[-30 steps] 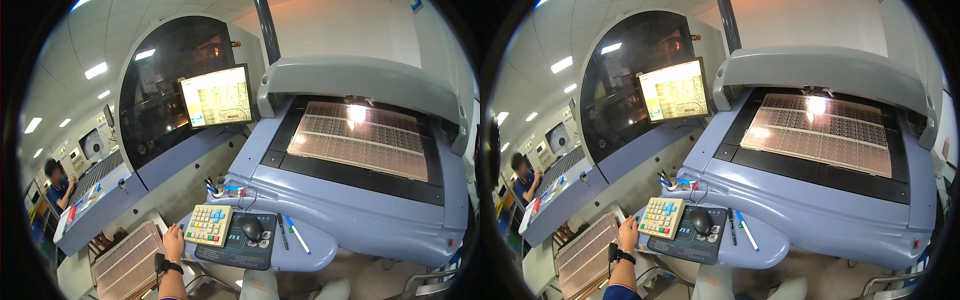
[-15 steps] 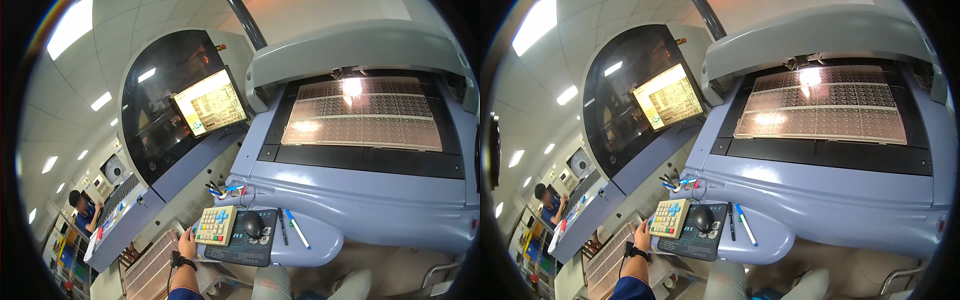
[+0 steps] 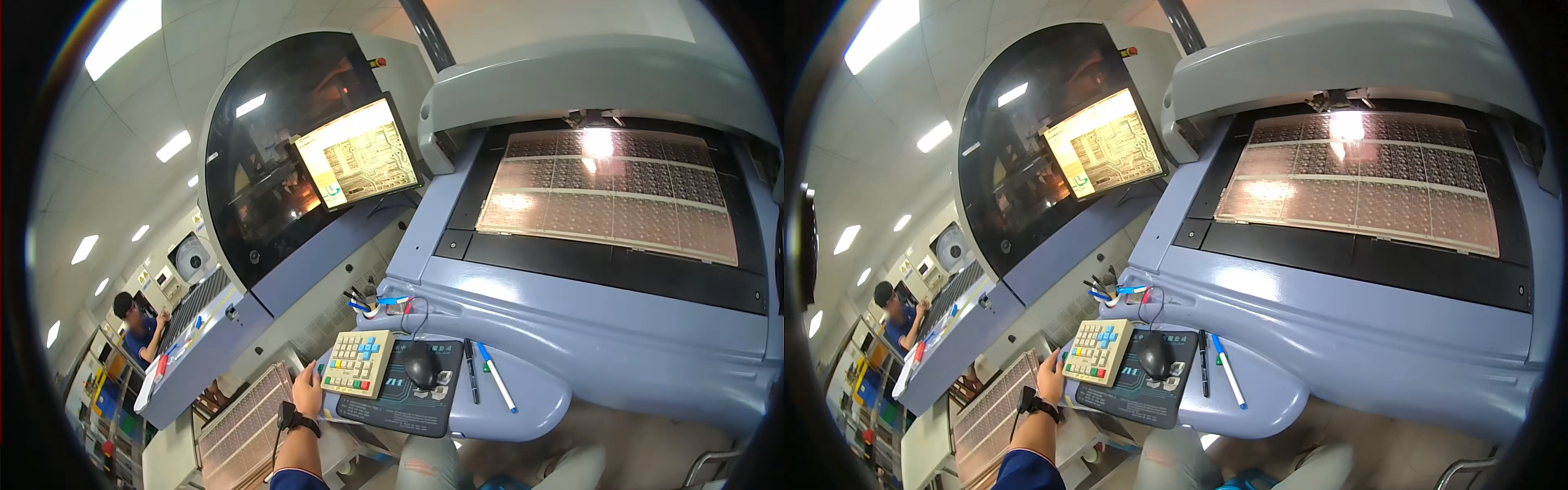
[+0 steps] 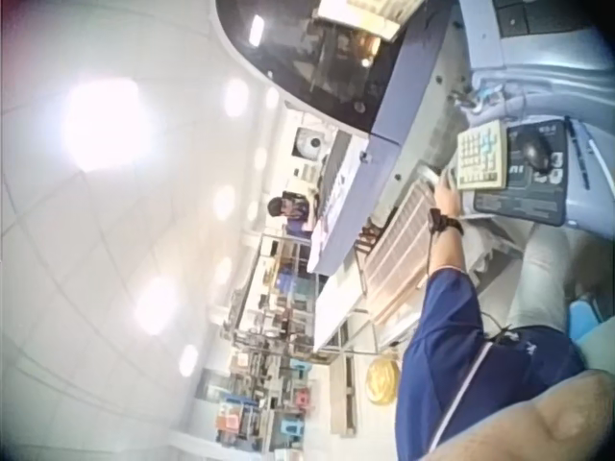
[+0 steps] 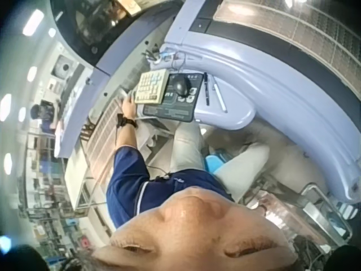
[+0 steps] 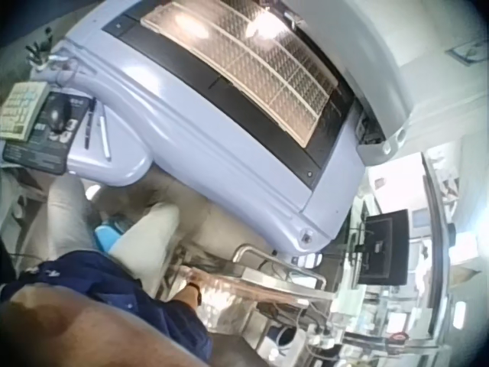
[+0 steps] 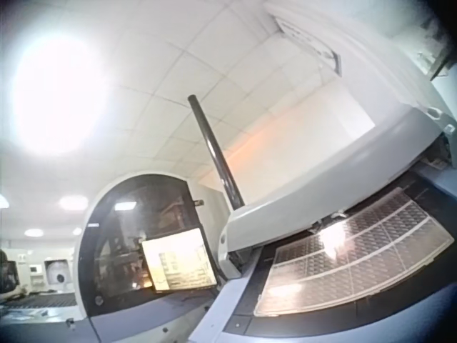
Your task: The worker is using an Automated Optical Inspection (AOI) machine to check and mark large PCB panels for defects.
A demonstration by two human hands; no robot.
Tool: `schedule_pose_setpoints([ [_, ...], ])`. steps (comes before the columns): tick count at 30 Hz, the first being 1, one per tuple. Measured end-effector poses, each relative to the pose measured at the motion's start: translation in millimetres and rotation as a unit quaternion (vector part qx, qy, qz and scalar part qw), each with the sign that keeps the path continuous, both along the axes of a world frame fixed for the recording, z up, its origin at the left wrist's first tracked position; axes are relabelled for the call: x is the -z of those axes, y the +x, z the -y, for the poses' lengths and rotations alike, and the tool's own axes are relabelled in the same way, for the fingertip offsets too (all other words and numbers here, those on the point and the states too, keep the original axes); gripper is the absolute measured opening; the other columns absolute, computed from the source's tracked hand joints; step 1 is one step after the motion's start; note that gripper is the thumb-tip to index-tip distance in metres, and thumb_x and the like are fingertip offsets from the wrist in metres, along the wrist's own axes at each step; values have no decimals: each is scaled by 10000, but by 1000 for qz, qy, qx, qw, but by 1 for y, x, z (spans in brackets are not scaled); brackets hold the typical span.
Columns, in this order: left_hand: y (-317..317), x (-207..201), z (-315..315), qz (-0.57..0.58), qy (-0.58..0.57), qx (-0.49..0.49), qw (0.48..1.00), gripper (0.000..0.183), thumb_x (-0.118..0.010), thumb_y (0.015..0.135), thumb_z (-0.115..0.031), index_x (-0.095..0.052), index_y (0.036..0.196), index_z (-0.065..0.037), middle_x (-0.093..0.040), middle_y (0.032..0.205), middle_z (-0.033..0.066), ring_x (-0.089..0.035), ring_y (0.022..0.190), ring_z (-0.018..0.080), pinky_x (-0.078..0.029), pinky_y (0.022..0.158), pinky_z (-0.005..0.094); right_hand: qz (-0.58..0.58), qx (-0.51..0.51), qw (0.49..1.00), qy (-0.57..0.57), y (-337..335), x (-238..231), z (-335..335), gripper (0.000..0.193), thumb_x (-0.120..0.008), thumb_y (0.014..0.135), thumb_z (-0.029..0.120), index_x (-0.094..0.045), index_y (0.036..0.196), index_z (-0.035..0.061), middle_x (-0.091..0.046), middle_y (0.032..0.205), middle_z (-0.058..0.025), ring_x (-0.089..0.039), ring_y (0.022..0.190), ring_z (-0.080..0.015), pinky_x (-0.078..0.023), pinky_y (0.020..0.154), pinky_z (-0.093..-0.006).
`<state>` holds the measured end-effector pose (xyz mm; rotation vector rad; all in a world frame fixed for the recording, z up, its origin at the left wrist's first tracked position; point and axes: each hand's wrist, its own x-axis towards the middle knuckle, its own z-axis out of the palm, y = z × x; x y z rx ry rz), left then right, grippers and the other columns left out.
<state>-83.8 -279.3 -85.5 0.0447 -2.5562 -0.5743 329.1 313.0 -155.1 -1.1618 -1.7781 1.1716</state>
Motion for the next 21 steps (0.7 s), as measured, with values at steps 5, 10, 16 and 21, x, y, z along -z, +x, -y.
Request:
schedule_pose_setpoints([
  [5,-3,7,6,1,17,-14,1000,309,-567,938,-217,-664,1222,-145,-630,1259,127,-560,1184,314,-405,1025,432,14,-3,1000,3,-5,-4,1,275,-579,873,98,-659,1127,28,-671,1152,-160,-664,978,-293,-528,820,-370],
  [10,-3,12,6,2,-60,-7,998,260,-563,946,-265,-698,1144,-165,-600,1313,74,-509,1246,259,-327,1061,450,24,3,1000,6,-4,-5,8,280,-581,867,98,-660,1127,33,-675,1147,-156,-665,974,-291,-528,819,-370],
  [16,0,13,3,4,-49,-21,999,257,-561,941,-252,-695,1144,-168,-589,1334,80,-505,1250,269,-325,1057,454,41,9,999,11,-4,-10,22,286,-583,860,97,-661,1128,38,-679,1141,-151,-667,970,-289,-529,819,-369],
  [21,6,8,0,15,-20,-25,999,289,-558,938,-225,-662,1201,-165,-559,1381,102,-447,1339,311,-271,1132,523,55,12,998,4,6,-11,41,291,-585,854,96,-662,1128,42,-683,1135,-147,-669,966,-287,-529,818,-369],
])
